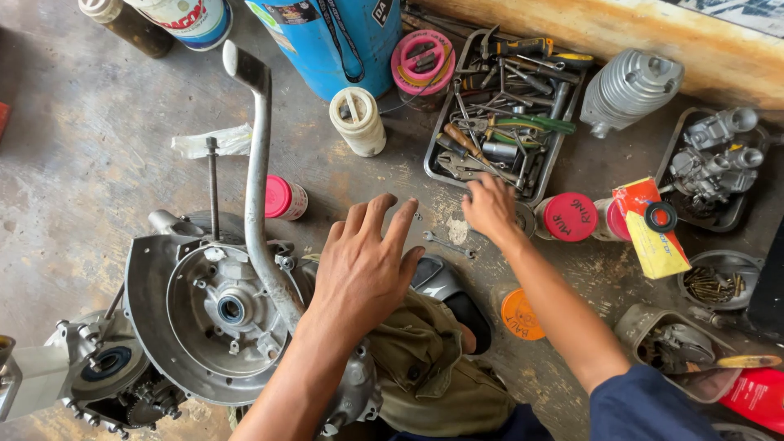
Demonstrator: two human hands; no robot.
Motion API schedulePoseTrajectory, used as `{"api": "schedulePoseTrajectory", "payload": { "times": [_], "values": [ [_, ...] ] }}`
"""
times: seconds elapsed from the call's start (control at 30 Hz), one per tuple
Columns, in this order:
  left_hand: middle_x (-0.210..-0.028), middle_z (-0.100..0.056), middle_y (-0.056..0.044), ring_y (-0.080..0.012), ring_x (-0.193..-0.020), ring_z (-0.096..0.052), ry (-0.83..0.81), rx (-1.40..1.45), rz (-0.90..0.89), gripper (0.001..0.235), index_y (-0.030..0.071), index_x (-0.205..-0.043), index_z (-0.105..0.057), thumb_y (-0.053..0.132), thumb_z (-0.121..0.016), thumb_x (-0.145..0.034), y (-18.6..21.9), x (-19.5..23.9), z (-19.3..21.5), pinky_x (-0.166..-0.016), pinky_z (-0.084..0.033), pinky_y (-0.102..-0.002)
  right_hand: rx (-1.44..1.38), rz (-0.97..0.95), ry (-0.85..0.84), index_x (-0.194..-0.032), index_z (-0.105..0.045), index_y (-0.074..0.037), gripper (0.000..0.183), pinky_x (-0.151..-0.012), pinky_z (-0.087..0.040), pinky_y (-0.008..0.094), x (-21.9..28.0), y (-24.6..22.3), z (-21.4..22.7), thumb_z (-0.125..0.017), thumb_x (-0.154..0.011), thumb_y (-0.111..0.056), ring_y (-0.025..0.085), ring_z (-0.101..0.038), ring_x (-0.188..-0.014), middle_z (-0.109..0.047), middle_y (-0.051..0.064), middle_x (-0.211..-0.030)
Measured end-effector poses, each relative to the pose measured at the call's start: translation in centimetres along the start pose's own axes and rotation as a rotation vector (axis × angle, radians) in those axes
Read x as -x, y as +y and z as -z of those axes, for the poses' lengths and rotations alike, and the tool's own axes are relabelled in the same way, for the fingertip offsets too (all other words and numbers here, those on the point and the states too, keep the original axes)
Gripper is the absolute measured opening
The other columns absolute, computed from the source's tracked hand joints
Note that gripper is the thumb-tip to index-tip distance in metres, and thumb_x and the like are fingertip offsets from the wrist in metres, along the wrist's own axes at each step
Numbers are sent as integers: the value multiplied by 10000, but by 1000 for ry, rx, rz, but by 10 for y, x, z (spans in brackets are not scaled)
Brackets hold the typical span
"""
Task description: The person sits on the workshop floor fitting a metal engine cover casing onto a scooter engine. They align the casing, thread bolts by hand, tighten them with an L-shaped wrench and socket, and tap the casing with a mallet to seat it in place.
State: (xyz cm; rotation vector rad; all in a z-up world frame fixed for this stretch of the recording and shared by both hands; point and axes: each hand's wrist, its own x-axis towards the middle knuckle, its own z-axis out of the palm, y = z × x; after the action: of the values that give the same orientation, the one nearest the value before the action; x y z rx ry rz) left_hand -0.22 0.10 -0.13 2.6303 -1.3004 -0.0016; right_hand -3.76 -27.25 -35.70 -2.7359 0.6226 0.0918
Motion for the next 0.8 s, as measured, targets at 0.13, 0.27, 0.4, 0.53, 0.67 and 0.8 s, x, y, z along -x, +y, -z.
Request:
{"api": "schedulePoseTrajectory", "payload": {
  "times": [0.13, 0.27, 0.4, 0.53, 0.67, 0.8],
  "values": [
    [-1258, -542, -131, -326, -1122, -581, -7, 6, -11, 578, 149, -1420, -513, 372, -674, -911, 1, 1, 2, -804, -525, -441, -44, 120, -34, -1242, -724, -148, 329, -977, -456, 529, -1, -13, -21, -610, -962, -276, 319, -595, -1220, -626, 112, -1296],
    [-1257, -540, -124, -320, -1121, -580, -3, -2, -8, 585, 157, -1412, -514, 391, -675, -901, -4, 2, -1, -787, -523, -441, -42, 133, -118, -1277, -706, -123, 358, -973, -461, 531, -8, -23, -9, -615, -970, -285, 346, -621, -1199, -632, 151, -1299],
    [-1245, -543, -130, -331, -1115, -584, 10, 26, -16, 558, 145, -1398, -527, 377, -662, -908, -4, -1, 0, -787, -519, -438, -51, 135, -81, -1247, -715, -153, 346, -960, -468, 558, -12, -5, -22, -621, -949, -304, 351, -628, -1191, -635, 122, -1265],
    [-1237, -545, -127, -332, -1108, -588, 19, 30, -22, 568, 144, -1393, -533, 382, -669, -896, -5, -3, 0, -773, -517, -437, -47, 151, -32, -1222, -717, -165, 336, -958, -486, 551, -15, 11, -38, -629, -936, -318, 334, -643, -1159, -641, 97, -1228],
    [-1235, -550, -135, -341, -1111, -593, 19, 51, -17, 562, 140, -1395, -537, 372, -669, -900, -4, -3, 0, -776, -520, -443, -62, 164, -10, -1196, -723, -156, 297, -952, -497, 534, -10, 4, -22, -624, -947, -284, 312, -662, -1142, -660, 89, -1207],
    [-1240, -551, -151, -356, -1116, -586, 22, 64, -16, 566, 130, -1396, -534, 359, -677, -898, -4, -4, 1, -776, -517, -450, -72, 139, -80, -1222, -726, -146, 306, -964, -490, 538, -11, 0, -15, -609, -966, -266, 310, -666, -1148, -666, 99, -1226]
  ]
}}
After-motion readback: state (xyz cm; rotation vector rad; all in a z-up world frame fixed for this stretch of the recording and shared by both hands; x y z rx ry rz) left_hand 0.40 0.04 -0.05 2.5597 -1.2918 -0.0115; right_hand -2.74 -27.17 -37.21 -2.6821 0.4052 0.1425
